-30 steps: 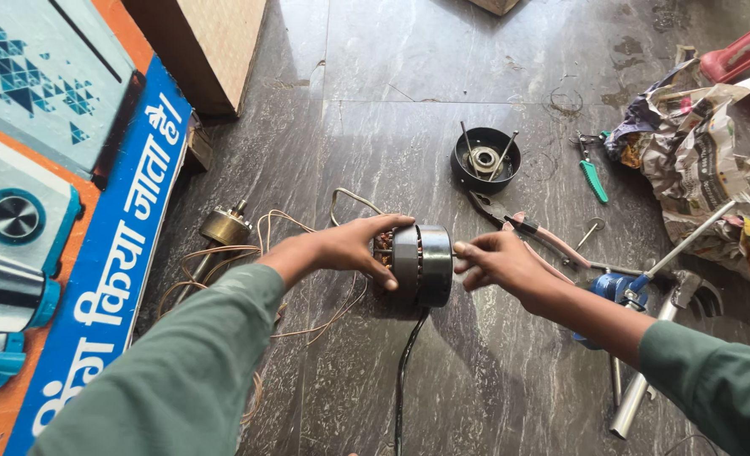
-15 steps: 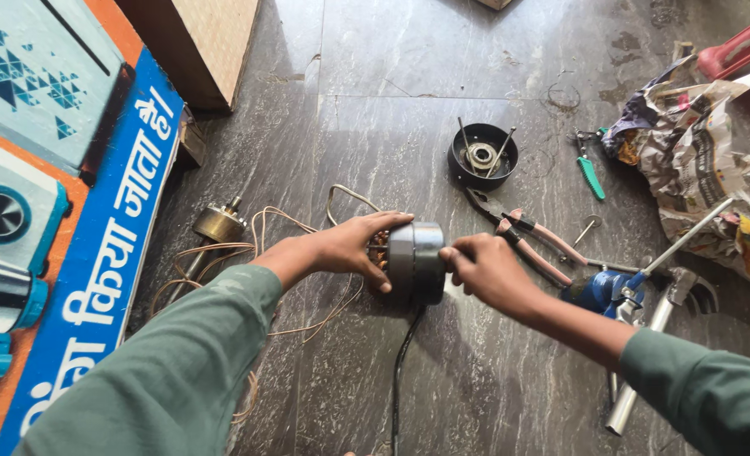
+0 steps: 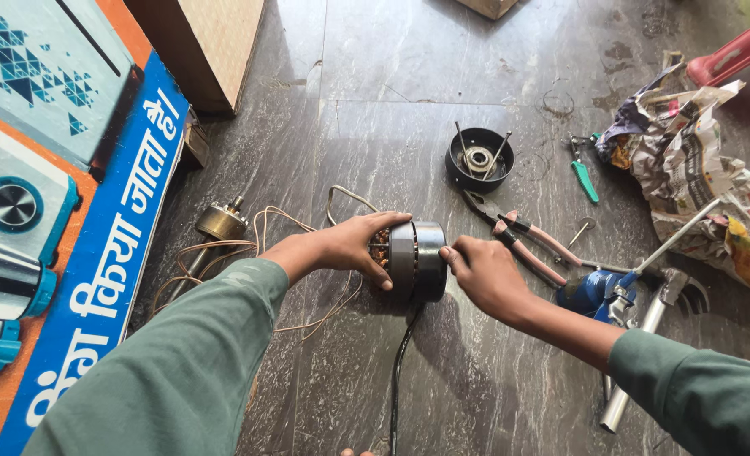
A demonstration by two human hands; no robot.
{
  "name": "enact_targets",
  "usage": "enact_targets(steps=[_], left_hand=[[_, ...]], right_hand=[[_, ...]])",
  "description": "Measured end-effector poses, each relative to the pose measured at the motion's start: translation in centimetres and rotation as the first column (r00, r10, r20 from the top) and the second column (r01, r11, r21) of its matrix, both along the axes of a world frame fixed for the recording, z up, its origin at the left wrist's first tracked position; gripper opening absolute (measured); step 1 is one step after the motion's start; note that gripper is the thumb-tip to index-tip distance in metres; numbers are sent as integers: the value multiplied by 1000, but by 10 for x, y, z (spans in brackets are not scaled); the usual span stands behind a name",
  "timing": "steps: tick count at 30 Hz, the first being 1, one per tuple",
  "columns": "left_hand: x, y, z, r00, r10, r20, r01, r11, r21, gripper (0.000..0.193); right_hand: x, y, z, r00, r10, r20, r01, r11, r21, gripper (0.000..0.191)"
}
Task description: The person assembles an electric motor by inserting a bearing into the stator, fitting the end cap, and securing it with screws. They then insert the rotor into the stator and tighten the assembly.
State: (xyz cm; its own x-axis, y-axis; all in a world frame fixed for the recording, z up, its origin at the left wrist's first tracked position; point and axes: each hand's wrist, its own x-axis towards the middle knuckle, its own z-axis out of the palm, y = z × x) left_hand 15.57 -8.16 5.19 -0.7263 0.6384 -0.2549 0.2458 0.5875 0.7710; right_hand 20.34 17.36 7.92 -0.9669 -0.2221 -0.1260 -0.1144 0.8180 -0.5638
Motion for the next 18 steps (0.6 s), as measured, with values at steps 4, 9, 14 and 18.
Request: enact_targets(steps=[4, 9, 14, 18], left_hand=[[-5, -1, -3, 987, -73, -144, 68, 997, -41, 126], [-6, -2, -6, 985, -73, -154, 75, 997, 4, 126], [-4, 2, 9, 980, -133, -146, 109, 982, -157, 134], [-8, 21, 26, 845, -402, -353, 307, 905, -295, 148]], right_hand=[[5, -6, 13, 982, 153, -109, -140, 983, 119, 42], [6, -18, 31, 978, 184, 100, -206, 933, 295, 61], [16, -17, 20, 975, 224, 2, -216, 936, 277, 80], [18, -2, -1, 984, 168, 59, -171, 983, 62, 63]])
